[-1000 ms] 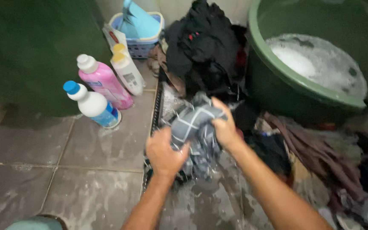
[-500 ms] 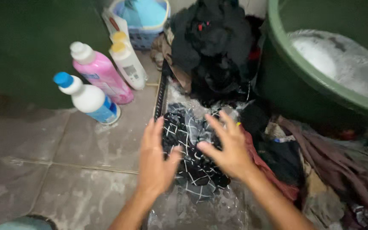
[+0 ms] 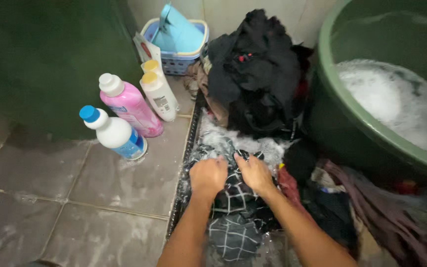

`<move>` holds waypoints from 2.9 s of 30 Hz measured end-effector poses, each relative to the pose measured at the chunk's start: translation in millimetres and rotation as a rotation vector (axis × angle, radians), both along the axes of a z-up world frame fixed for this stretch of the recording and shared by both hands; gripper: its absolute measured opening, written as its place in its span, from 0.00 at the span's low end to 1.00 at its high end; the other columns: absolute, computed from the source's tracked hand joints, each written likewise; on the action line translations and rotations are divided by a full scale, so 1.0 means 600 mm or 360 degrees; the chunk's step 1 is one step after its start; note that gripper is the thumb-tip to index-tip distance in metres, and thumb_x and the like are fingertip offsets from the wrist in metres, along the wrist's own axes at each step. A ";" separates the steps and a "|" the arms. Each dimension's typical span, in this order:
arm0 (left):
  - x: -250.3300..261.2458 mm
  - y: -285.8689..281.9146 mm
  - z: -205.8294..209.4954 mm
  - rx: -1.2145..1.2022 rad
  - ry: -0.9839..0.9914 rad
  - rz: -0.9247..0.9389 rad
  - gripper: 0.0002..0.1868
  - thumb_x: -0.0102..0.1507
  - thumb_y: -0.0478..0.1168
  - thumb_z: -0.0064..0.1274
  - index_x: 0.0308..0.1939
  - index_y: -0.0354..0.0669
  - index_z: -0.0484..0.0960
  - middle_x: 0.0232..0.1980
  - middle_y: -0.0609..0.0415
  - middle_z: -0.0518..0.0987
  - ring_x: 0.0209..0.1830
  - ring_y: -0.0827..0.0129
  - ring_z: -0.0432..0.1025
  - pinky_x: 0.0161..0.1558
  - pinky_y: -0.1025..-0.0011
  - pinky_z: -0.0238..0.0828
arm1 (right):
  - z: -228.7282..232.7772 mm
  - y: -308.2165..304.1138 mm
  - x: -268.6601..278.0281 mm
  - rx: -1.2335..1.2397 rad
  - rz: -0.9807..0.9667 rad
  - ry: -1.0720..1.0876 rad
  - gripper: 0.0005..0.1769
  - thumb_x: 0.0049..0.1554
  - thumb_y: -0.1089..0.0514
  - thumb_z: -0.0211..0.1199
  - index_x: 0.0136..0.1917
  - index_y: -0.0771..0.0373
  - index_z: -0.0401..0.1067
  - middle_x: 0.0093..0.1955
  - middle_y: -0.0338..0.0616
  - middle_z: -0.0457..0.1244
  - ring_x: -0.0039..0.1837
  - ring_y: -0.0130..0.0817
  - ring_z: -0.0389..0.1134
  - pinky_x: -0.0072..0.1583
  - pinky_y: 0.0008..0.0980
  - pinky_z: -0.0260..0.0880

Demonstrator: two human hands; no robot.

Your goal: The person hand-washes several pieces of clothing, including a maroon shirt, black garments, and a patterned cloth, using a bar of soap and water from a green basin. They scrub the items on the tiled floor, rinse them in the basin, and wring them out before placing them aside.

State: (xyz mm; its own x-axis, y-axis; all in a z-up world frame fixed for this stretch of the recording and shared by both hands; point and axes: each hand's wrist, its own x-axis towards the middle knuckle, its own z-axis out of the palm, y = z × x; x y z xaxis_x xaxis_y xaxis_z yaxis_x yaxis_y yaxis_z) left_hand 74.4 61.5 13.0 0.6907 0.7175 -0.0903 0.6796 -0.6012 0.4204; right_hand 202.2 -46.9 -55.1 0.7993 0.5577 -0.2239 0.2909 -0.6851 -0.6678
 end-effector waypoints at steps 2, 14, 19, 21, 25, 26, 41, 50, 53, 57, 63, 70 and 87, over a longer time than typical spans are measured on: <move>-0.034 -0.022 -0.019 -0.0022 -0.0024 0.0095 0.31 0.69 0.58 0.35 0.35 0.39 0.88 0.39 0.36 0.83 0.44 0.41 0.78 0.53 0.49 0.71 | -0.009 -0.034 -0.009 0.0152 -0.0132 0.0098 0.39 0.60 0.28 0.50 0.51 0.67 0.77 0.48 0.63 0.71 0.57 0.56 0.72 0.59 0.51 0.68; -0.314 0.030 0.281 0.0051 -0.1440 0.0284 0.29 0.77 0.51 0.39 0.28 0.33 0.69 0.25 0.55 0.66 0.26 0.71 0.57 0.29 0.59 0.51 | 0.428 -0.035 -0.067 0.1386 -0.0123 -0.0464 0.26 0.67 0.40 0.56 0.53 0.67 0.75 0.46 0.45 0.71 0.49 0.33 0.70 0.54 0.36 0.70; -0.362 0.030 0.394 0.0062 -0.1417 0.0542 0.32 0.77 0.54 0.41 0.24 0.36 0.62 0.24 0.63 0.59 0.28 0.76 0.52 0.28 0.63 0.48 | 0.523 -0.018 -0.078 0.2055 0.0350 0.0244 0.29 0.70 0.38 0.54 0.62 0.67 0.76 0.57 0.39 0.69 0.59 0.32 0.67 0.63 0.32 0.66; -0.361 0.040 0.387 -0.0100 -0.1346 0.0627 0.33 0.78 0.55 0.42 0.27 0.32 0.64 0.27 0.58 0.62 0.30 0.72 0.55 0.32 0.61 0.51 | 0.532 -0.018 -0.096 0.2036 0.0502 0.0726 0.30 0.70 0.38 0.55 0.62 0.68 0.74 0.57 0.44 0.68 0.58 0.38 0.66 0.62 0.36 0.67; -0.327 -0.002 0.321 0.0302 -0.0775 0.0046 0.69 0.47 0.68 0.72 0.76 0.29 0.52 0.74 0.28 0.60 0.73 0.40 0.56 0.68 0.49 0.54 | 0.493 0.012 -0.153 0.1572 0.1093 0.0482 0.38 0.63 0.43 0.60 0.78 0.65 0.57 0.77 0.46 0.55 0.77 0.39 0.54 0.75 0.36 0.56; -0.302 -0.009 0.295 0.0415 -0.0677 0.0026 0.69 0.45 0.66 0.73 0.76 0.31 0.53 0.75 0.30 0.60 0.74 0.37 0.53 0.69 0.45 0.50 | 0.469 0.013 -0.168 0.1354 0.1321 0.0333 0.42 0.64 0.45 0.61 0.82 0.66 0.50 0.83 0.48 0.46 0.82 0.41 0.47 0.76 0.39 0.52; -0.392 0.093 0.220 0.0149 -0.1401 0.0962 0.30 0.76 0.56 0.51 0.55 0.24 0.76 0.55 0.40 0.80 0.54 0.53 0.74 0.58 0.55 0.67 | 0.112 -0.237 -0.206 0.0314 0.0463 -0.0561 0.47 0.49 0.51 0.71 0.76 0.63 0.54 0.71 0.62 0.55 0.71 0.63 0.58 0.68 0.49 0.62; -0.529 0.168 0.134 0.0266 -0.0929 0.1183 0.23 0.73 0.54 0.51 0.45 0.32 0.82 0.42 0.40 0.82 0.43 0.52 0.77 0.48 0.56 0.70 | 0.119 0.013 -0.212 0.0615 0.0423 -0.0177 0.39 0.46 0.66 0.63 0.71 0.55 0.63 0.60 0.55 0.64 0.63 0.50 0.65 0.64 0.42 0.66; -0.583 0.210 0.107 -0.0086 -0.1675 0.1089 0.20 0.76 0.51 0.46 0.47 0.36 0.80 0.46 0.51 0.82 0.45 0.66 0.76 0.50 0.66 0.71 | 0.166 0.018 -0.136 0.1246 0.0348 -0.0204 0.21 0.53 0.71 0.55 0.59 0.62 0.70 0.52 0.46 0.68 0.58 0.36 0.68 0.60 0.35 0.69; -0.610 0.259 0.073 -0.0085 -0.1888 0.1377 0.16 0.75 0.49 0.45 0.48 0.39 0.79 0.46 0.58 0.83 0.44 0.73 0.76 0.48 0.72 0.72 | 0.331 -0.013 -0.037 0.1763 0.0079 -0.0387 0.22 0.52 0.76 0.47 0.58 0.63 0.67 0.54 0.38 0.65 0.59 0.28 0.65 0.64 0.29 0.68; -0.600 0.254 0.098 -0.0024 -0.1531 0.1835 0.23 0.72 0.54 0.49 0.53 0.34 0.77 0.52 0.48 0.82 0.49 0.62 0.77 0.52 0.63 0.70 | 0.395 -0.061 -0.047 0.1743 -0.0033 -0.0848 0.18 0.59 0.75 0.53 0.60 0.65 0.65 0.55 0.44 0.64 0.61 0.36 0.65 0.66 0.34 0.68; -0.364 0.030 0.193 0.0946 -0.0916 0.0165 0.48 0.53 0.42 0.65 0.72 0.24 0.63 0.73 0.29 0.63 0.74 0.36 0.57 0.73 0.45 0.50 | 0.199 -0.249 -0.191 -0.0309 0.0626 -0.0921 0.46 0.48 0.50 0.71 0.73 0.61 0.51 0.58 0.63 0.59 0.55 0.61 0.67 0.51 0.52 0.72; -0.232 -0.065 0.006 -0.0141 0.0829 -0.0635 0.26 0.56 0.43 0.62 0.56 0.34 0.81 0.66 0.34 0.73 0.71 0.43 0.66 0.63 0.55 0.72 | 0.174 -0.225 -0.203 0.0267 0.0186 -0.0070 0.45 0.51 0.37 0.69 0.67 0.66 0.54 0.55 0.63 0.66 0.54 0.55 0.73 0.55 0.51 0.71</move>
State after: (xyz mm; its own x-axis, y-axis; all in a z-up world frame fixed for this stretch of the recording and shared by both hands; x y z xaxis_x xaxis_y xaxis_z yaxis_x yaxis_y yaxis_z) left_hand -64.5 22.3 16.4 0.7519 0.3900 -0.5316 0.5397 -0.8272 0.1564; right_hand 80.7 -181.8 49.6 0.7341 0.6736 -0.0864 0.3934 -0.5255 -0.7544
